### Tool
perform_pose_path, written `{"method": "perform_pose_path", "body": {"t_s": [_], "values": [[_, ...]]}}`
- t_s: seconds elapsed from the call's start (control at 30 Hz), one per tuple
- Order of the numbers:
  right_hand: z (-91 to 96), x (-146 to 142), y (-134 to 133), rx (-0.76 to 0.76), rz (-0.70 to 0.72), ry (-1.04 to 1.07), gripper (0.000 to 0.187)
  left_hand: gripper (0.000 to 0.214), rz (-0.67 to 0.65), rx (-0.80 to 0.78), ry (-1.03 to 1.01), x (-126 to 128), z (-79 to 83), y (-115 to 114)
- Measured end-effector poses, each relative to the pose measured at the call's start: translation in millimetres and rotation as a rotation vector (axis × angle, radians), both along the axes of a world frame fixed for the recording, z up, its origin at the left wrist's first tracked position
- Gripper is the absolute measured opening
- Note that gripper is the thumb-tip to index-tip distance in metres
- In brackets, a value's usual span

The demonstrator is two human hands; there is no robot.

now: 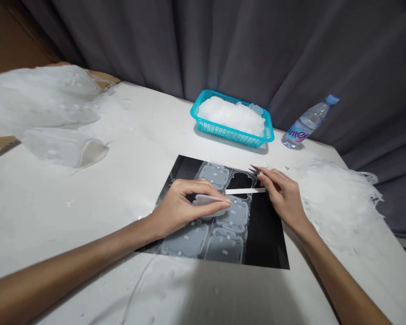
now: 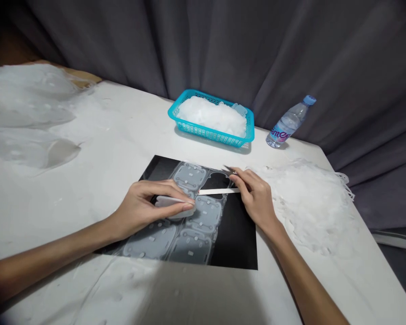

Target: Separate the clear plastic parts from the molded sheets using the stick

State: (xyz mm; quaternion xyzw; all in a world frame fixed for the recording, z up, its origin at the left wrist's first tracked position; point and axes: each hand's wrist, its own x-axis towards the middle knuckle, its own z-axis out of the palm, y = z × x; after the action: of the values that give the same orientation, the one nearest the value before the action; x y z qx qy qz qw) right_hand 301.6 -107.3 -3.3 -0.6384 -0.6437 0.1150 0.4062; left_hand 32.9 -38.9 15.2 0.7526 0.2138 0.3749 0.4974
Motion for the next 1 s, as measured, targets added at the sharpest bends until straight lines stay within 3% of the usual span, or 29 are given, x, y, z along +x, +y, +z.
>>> {"method": "perform_pose_path", "body": {"t_s": [0.23, 0.37, 0.6, 0.73, 0.87, 1.0], "values": [[-22.5, 30, 25, 0.019, -0.246, 0.092, 0.049, 0.01, 0.035, -0.126, 0.088, 1, 2.2, 0], [-24.1, 30, 23, -0.022, -0.204, 0.052, 0.046, 0.014, 0.011, -0.166, 0.101, 2, 1.9, 1], [-23.0, 30, 24, 0.048, -0.153, -0.093, 0.038, 0.016, -0.02, -0.317, 0.106, 3, -1.2, 5], [-17.4, 22, 15, 0.069, -0.149, -0.001, 0.032, 0.015, -0.025, -0.267, 0.108, 4, -1.3, 5], [-2.2, -3, -7, -0.001, -0.046, 0.215, 0.029, 0.011, 0.008, -0.208, 0.065, 3, -3.7, 4], [13.7, -31, -26, -0.056, 0.067, 0.266, 0.028, 0.005, 0.033, -0.152, 0.023, 0, -7.8, 2]]}}
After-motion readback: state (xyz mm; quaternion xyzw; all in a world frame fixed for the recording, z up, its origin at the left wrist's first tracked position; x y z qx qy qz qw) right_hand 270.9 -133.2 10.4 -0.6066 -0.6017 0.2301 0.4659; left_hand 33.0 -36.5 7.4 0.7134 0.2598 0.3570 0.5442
